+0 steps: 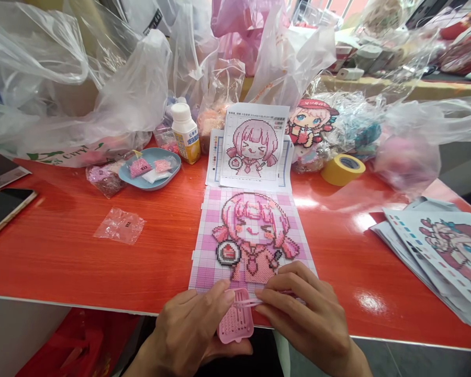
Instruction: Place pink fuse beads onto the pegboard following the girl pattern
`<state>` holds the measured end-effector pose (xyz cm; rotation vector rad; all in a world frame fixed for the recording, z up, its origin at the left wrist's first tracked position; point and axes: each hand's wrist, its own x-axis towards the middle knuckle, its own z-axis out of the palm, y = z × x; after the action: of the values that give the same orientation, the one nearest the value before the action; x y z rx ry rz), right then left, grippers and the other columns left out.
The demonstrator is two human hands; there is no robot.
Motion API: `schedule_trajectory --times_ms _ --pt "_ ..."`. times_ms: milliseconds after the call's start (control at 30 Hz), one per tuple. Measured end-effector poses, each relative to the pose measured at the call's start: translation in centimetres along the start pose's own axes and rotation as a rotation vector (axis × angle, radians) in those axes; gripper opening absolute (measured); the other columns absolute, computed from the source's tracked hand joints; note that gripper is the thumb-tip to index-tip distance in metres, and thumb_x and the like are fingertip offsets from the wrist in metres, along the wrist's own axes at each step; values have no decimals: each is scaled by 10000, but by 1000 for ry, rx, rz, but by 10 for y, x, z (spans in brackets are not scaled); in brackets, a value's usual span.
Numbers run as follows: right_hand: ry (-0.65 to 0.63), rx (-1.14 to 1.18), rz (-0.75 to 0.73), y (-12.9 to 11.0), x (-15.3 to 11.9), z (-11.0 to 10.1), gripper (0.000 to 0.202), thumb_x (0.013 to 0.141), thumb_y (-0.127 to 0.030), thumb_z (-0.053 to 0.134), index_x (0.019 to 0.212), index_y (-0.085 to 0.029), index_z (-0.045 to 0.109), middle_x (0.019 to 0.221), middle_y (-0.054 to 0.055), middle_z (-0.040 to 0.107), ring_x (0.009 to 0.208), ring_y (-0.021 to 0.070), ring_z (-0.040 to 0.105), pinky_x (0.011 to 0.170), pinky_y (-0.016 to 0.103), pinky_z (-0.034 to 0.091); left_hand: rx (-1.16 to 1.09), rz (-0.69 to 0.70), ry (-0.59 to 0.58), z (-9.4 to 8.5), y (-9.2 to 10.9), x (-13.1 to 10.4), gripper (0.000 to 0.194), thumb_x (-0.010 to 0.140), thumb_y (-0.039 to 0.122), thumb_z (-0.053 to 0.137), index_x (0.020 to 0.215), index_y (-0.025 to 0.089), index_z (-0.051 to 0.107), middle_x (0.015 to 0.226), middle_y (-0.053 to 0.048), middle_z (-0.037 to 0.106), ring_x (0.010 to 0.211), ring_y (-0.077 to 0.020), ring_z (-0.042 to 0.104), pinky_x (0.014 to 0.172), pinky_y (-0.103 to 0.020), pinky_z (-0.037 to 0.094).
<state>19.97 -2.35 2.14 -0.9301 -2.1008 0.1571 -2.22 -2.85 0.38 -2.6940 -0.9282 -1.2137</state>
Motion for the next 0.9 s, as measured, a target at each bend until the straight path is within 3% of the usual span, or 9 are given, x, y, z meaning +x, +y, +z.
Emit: schedule_trajectory --times_ms 133,300,900 --pt "89 -52 63 -1 5 -2 67 823 -124 655 874 -168 654 727 20 623 709 125 540 601 257 500 -1 7 9 0 -1 0 634 836 464 648 1277 42 477 917 -143 754 837 -192 739 663 -208 586" --pt "153 -143 134 1 5 2 104 818 -111 649 892 -181 668 725 20 628 713 134 560 608 268 505 19 20 4 0 0 0 525 830 465 655 1120 39 557 908 -159 751 838 -189 739 669 -203 583" --pt "84 -198 173 3 -1 8 93 838 -136 638 908 -190 667 750 14 621 725 128 549 613 260 487 61 47 -11 -2 1 2 454 857 457 629 1045 46 581 902 -157 753 814 -184 739 617 -214 575"
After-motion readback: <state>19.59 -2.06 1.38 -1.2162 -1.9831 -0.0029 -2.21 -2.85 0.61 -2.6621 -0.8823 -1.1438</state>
